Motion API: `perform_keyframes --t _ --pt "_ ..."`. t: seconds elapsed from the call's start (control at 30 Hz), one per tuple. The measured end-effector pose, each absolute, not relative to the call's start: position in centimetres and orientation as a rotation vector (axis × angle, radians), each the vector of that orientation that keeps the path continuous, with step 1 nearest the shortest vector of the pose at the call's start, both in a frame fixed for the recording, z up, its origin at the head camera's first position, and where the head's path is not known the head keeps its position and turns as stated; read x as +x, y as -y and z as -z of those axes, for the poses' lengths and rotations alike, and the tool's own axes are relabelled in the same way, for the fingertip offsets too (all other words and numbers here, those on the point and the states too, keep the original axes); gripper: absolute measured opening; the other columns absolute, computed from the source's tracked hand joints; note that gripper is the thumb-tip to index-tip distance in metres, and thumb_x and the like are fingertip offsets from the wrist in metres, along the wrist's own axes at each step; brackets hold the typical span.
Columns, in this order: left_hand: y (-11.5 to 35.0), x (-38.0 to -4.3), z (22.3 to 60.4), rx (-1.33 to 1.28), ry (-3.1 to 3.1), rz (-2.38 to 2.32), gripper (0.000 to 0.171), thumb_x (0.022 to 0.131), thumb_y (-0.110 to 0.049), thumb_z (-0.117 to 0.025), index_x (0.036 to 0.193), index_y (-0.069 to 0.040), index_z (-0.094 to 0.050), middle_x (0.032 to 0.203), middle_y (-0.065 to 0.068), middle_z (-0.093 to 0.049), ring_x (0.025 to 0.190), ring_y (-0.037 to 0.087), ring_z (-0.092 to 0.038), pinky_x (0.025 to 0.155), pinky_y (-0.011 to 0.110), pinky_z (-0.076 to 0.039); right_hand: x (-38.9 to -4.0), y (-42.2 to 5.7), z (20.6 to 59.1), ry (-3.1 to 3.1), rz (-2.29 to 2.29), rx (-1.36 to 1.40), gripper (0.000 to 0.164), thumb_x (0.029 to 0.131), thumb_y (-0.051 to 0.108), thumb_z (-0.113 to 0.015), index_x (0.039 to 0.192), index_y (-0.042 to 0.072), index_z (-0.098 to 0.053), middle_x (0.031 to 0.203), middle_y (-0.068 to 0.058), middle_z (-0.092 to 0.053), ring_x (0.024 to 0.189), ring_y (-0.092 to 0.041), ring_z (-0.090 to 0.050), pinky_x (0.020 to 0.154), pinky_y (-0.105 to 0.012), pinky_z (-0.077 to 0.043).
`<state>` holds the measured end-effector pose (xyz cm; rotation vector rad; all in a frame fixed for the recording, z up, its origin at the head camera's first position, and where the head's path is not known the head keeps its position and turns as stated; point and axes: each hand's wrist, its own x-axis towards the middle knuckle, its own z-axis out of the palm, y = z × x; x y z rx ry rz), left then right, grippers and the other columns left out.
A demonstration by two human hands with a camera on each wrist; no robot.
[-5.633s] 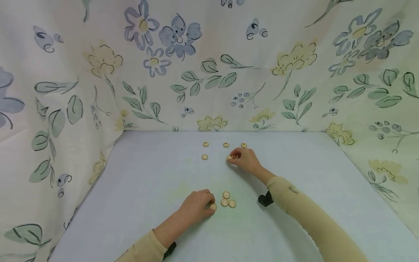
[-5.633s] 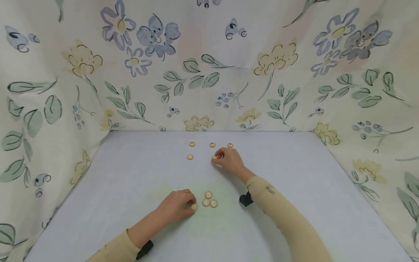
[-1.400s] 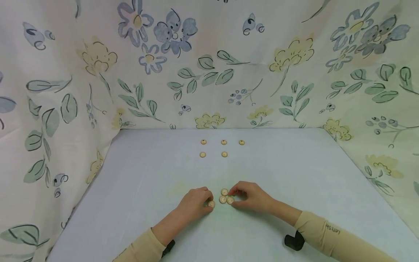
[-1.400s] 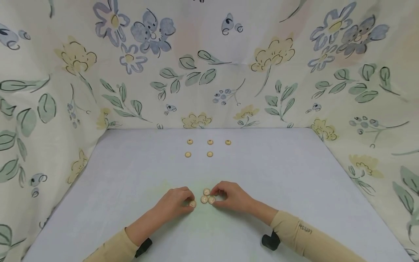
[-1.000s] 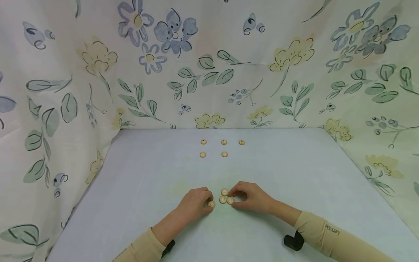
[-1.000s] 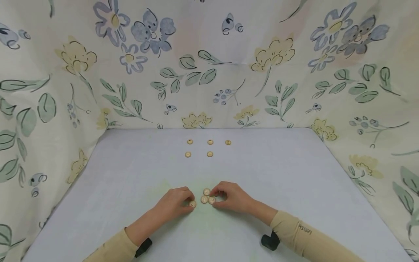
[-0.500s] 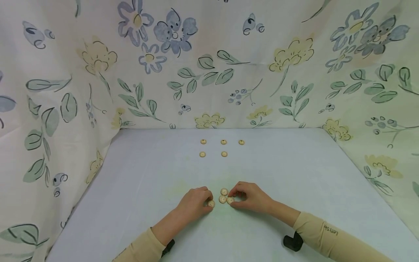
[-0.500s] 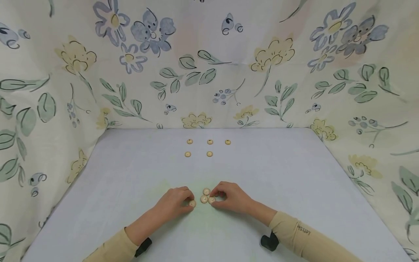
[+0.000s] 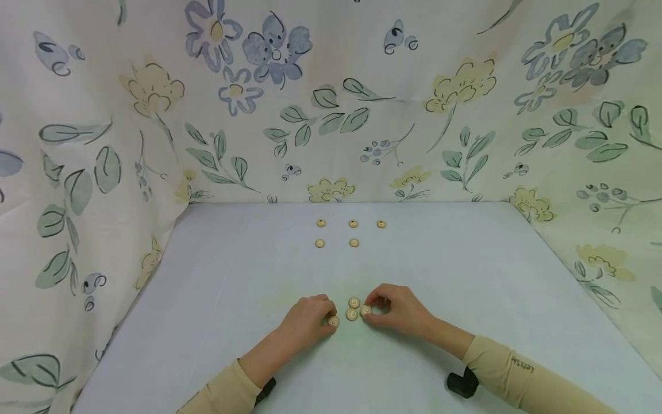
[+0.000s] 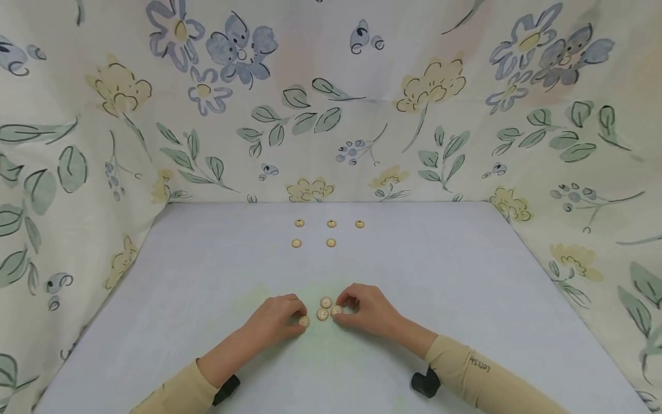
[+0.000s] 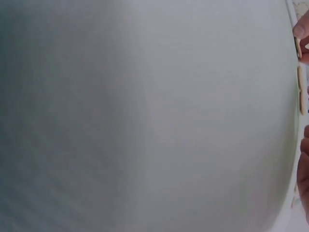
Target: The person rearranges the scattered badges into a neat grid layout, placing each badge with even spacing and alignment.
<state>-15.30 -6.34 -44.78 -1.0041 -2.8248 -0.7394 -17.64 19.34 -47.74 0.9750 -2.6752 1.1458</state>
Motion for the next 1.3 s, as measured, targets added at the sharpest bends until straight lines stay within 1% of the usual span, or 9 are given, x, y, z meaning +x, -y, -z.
perform_keyframes --t 0.23,0.5,0.67,0.83,1.03,1.3 --pt "6.4 -15.4 44.7 -0.993 2.818 0.749 0.009 0.076 -0.005 -0.077 0.079 -0.007 -0.068 0.077 0.0 -0.06 0.066 0.014 -0.056 0.06 0.025 -0.046 -18.8 -19.7 47.3 2.647 -1.076 0.828 0.021 0.076 0.027 -0.084 0.09 0.023 -0.069 0.082 0.013 -0.063 0.074 -0.007 -0.055 0.066 -0.024 -0.047" --pt "6.4 -15.4 44.7 -0.997 2.804 0.774 0.008 0.076 -0.004 -0.075 0.08 -0.007 -0.068 0.077 0.0 -0.06 0.067 0.014 -0.057 0.06 0.026 -0.046 -20.9 -20.5 46.9 2.663 -1.038 0.651 0.021 0.074 0.023 -0.085 0.088 0.018 -0.071 0.08 0.008 -0.064 0.073 -0.01 -0.056 0.066 -0.026 -0.048" --pt "6.4 -15.5 44.7 -0.998 2.804 0.778 0.008 0.077 -0.004 -0.075 0.08 -0.007 -0.068 0.077 0.0 -0.06 0.067 0.013 -0.056 0.06 0.025 -0.045 -22.8 -21.2 46.6 2.73 -1.026 0.498 0.017 0.078 0.025 -0.082 0.088 0.015 -0.072 0.081 0.005 -0.065 0.075 -0.013 -0.056 0.067 -0.029 -0.047" --pt "6.4 -15.5 44.6 -0.995 2.822 0.775 0.008 0.077 -0.004 -0.076 0.081 -0.006 -0.069 0.079 0.001 -0.061 0.069 0.014 -0.057 0.061 0.026 -0.047 -24.8 -22.0 46.6 2.78 -0.999 0.381 0.02 0.079 0.027 -0.082 0.088 0.012 -0.072 0.08 0.003 -0.065 0.075 -0.014 -0.056 0.066 -0.03 -0.047" --pt "6.4 -15.3 44.4 -0.98 2.85 0.777 0.009 0.077 -0.004 -0.076 0.083 -0.006 -0.07 0.08 0.001 -0.062 0.07 0.014 -0.058 0.062 0.026 -0.047 -27.0 -22.7 46.8 2.8 -0.994 0.313 0.024 0.079 0.029 -0.081 0.088 0.009 -0.072 0.08 0.0 -0.064 0.073 -0.017 -0.055 0.064 -0.03 -0.045" --pt "6.3 -15.3 44.7 -0.985 2.86 0.783 0.008 0.077 -0.005 -0.076 0.083 -0.006 -0.07 0.08 0.0 -0.062 0.07 0.013 -0.057 0.062 0.025 -0.046 -28.7 -23.2 47.1 2.812 -0.983 0.275 0.026 0.081 0.029 -0.079 0.089 0.006 -0.071 0.081 -0.003 -0.065 0.074 -0.019 -0.056 0.066 -0.033 -0.045"
